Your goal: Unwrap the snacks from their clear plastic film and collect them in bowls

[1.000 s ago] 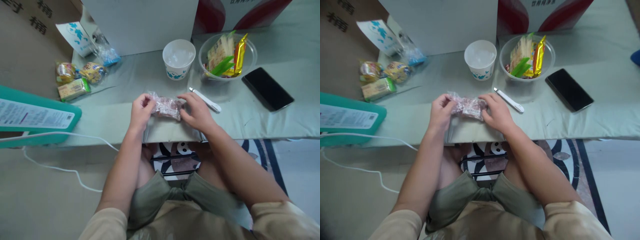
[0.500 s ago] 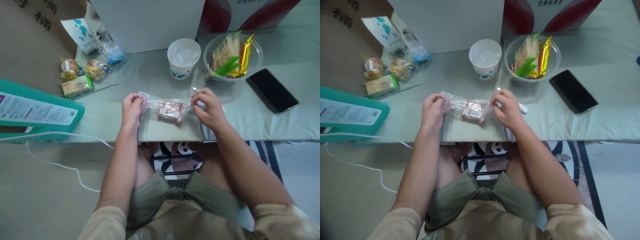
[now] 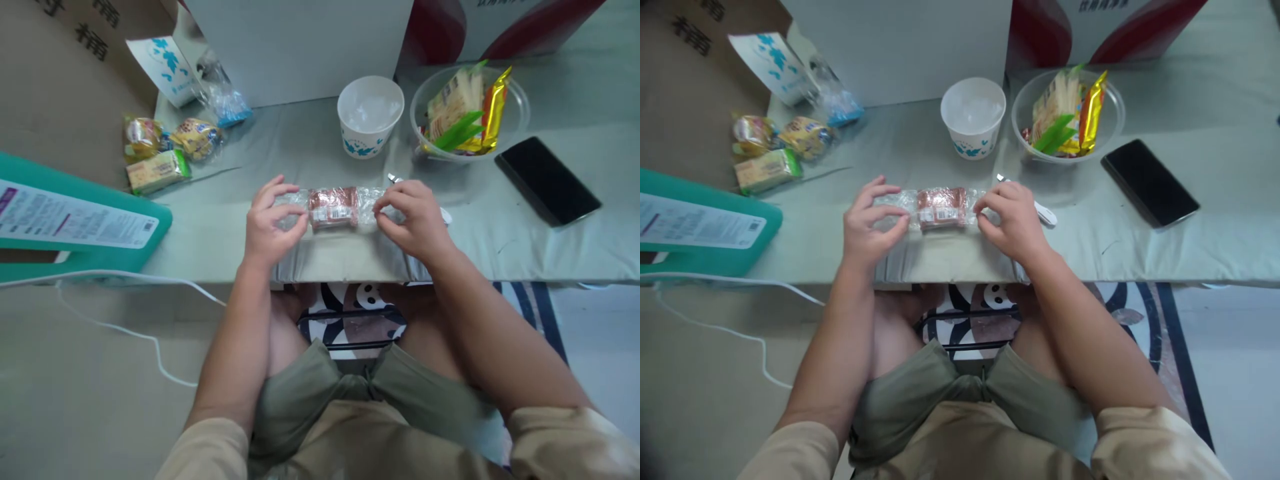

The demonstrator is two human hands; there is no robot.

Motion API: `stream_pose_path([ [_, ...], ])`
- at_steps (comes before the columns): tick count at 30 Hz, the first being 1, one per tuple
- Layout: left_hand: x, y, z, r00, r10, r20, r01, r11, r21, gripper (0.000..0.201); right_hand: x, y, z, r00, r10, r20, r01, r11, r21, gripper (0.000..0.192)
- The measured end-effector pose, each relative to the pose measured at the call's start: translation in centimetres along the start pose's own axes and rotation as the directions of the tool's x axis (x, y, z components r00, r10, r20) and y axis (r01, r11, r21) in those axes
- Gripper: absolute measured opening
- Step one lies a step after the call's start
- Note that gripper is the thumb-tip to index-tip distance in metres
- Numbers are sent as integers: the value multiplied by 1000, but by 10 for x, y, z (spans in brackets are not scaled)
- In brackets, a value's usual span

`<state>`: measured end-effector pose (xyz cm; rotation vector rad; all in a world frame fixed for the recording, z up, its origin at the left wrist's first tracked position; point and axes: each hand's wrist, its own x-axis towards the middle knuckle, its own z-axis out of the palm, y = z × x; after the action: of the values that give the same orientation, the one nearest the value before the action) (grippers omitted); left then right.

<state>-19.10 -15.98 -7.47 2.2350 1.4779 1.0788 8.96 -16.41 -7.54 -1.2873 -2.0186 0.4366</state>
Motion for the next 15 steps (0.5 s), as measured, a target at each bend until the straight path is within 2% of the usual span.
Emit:
stream_pose_path([
  [2,-6,12,-9,996,81,-42,-83,994,-64,7,-3,-6,-10,997,-60,44,56,995,78,9],
  [4,-13,24,-18,993,115,25,-109,980,-165,8,-7,-11,-20,975,-90,204,60,987,148,11],
  [5,-16,29,-23,986,119,118,-90,970,-225,10,-9,-14,-23,944,-89,318,40,987,159,15],
  [7,-20,36,-30,937,96,335,7,956,-294,17,-11,-19,-27,845,-53,532,-7,994,110,25],
  [8,-21,37,-33,914,56,402,64,958,-279,21,-12,-21,-27,798,-15,602,-23,998,55,30],
  [9,-21,38,-34,910,-2,415,109,966,-235,24,-12,-23,-26,768,35,640,-32,999,-15,34],
  [10,-21,38,-34,923,-62,379,134,977,-168,24,-12,-23,-25,755,93,649,-38,994,-98,36],
  [12,-19,36,-30,961,-123,249,130,991,-14,11,-13,-22,-20,779,212,591,-57,961,-269,34],
  [13,-17,34,-26,967,-124,221,115,992,54,18,-14,-20,-17,805,256,536,-75,939,-335,34],
  [15,-14,29,-17,959,-134,249,97,983,157,54,-17,-16,-12,864,290,412,-117,911,-396,42],
])
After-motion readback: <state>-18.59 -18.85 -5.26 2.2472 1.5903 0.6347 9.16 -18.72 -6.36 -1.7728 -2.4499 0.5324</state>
